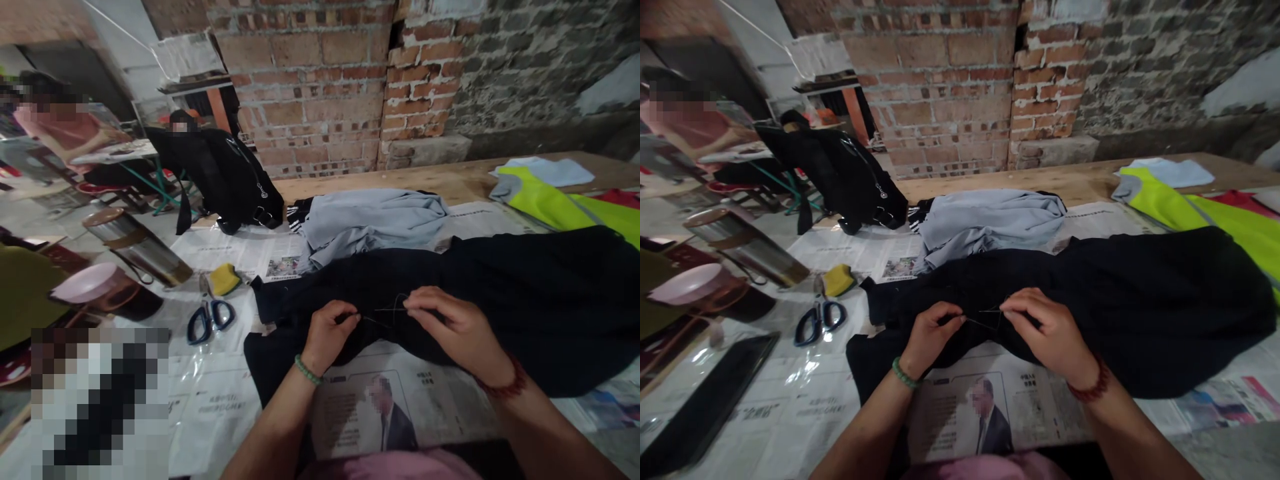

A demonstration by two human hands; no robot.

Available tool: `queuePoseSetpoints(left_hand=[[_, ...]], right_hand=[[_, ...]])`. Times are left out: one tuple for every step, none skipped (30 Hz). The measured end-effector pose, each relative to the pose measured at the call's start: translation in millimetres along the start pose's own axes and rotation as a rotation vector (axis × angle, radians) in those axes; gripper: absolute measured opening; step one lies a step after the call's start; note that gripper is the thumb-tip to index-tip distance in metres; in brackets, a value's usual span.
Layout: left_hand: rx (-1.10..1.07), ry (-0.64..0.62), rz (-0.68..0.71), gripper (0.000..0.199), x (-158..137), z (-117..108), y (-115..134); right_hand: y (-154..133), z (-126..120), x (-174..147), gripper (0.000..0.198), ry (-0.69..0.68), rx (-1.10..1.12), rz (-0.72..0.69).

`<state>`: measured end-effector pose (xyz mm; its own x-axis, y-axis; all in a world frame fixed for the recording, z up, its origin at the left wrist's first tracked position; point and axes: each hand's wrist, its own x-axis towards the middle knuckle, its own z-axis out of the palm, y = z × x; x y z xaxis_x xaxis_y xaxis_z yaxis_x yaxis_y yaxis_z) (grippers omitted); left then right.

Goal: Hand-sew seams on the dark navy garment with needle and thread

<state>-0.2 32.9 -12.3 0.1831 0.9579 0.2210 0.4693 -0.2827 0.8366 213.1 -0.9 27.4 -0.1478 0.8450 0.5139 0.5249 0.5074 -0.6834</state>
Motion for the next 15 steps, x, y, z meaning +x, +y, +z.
queuePoseSetpoints(left_hand=[[-0.007,0.016,0.032,0.005,0.0,-0.1,1.1],[-0.019,0.030,0.062,0.005,-0.1,-0.1,2.3],[-0.033,0.042,0.087,0.005,-0.3,-0.1,3.6],[-0.044,0.048,0.102,0.005,-0.6,-0.1,5.0],[-0.047,0.047,0.106,0.005,-1.1,0.0,6.2],[-0.040,0.041,0.097,0.006,-1.6,0.1,7.3],[-0.026,0.030,0.078,0.006,-2.2,0.3,8.2],[-0.013,0.018,0.052,0.007,-2.8,0.4,8.7],[-0.007,0.008,0.026,0.008,-3.4,0.6,9.0],[-0.011,0.000,0.003,0.010,-3.9,0.7,9.1],[-0.023,-0.006,-0.015,0.012,-4.3,1.0,8.9],[-0.040,-0.011,-0.029,0.014,-4.5,1.4,8.6],[-0.060,-0.019,-0.045,0.016,-4.7,1.9,8.1],[-0.084,-0.028,-0.064,0.017,-4.9,2.8,7.5],[-0.111,-0.038,-0.091,0.016,-5.2,3.9,6.9]], right_hand=[[-6.7,-4.1,-8.0,0.013,-0.053,-0.020,-0.018],[-12.4,-7.6,-15.7,0.015,-0.123,-0.042,-0.037],[-17.1,-10.4,-22.9,0.018,-0.217,-0.064,-0.048],[-20.8,-12.8,-29.4,0.023,-0.320,-0.084,-0.050],[-23.4,-14.7,-35.1,0.028,-0.423,-0.102,-0.044],[-25.0,-16.5,-39.7,0.034,-0.512,-0.121,-0.029],[-25.7,-18.3,-43.4,0.039,-0.576,-0.140,-0.009],[-25.6,-20.3,-45.9,0.042,-0.613,-0.161,0.011],[-25.1,-22.5,-47.3,0.044,-0.627,-0.180,0.026],[-24.2,-25.0,-47.5,0.044,-0.623,-0.196,0.036],[-23.3,-27.6,-46.5,0.042,-0.607,-0.207,0.047],[-22.5,-30.0,-44.5,0.041,-0.580,-0.217,0.057],[-21.8,-32.0,-41.6,0.038,-0.541,-0.226,0.065],[-21.1,-33.2,-38.1,0.035,-0.488,-0.234,0.076],[-20.4,-33.3,-34.0,0.032,-0.429,-0.241,0.093]])
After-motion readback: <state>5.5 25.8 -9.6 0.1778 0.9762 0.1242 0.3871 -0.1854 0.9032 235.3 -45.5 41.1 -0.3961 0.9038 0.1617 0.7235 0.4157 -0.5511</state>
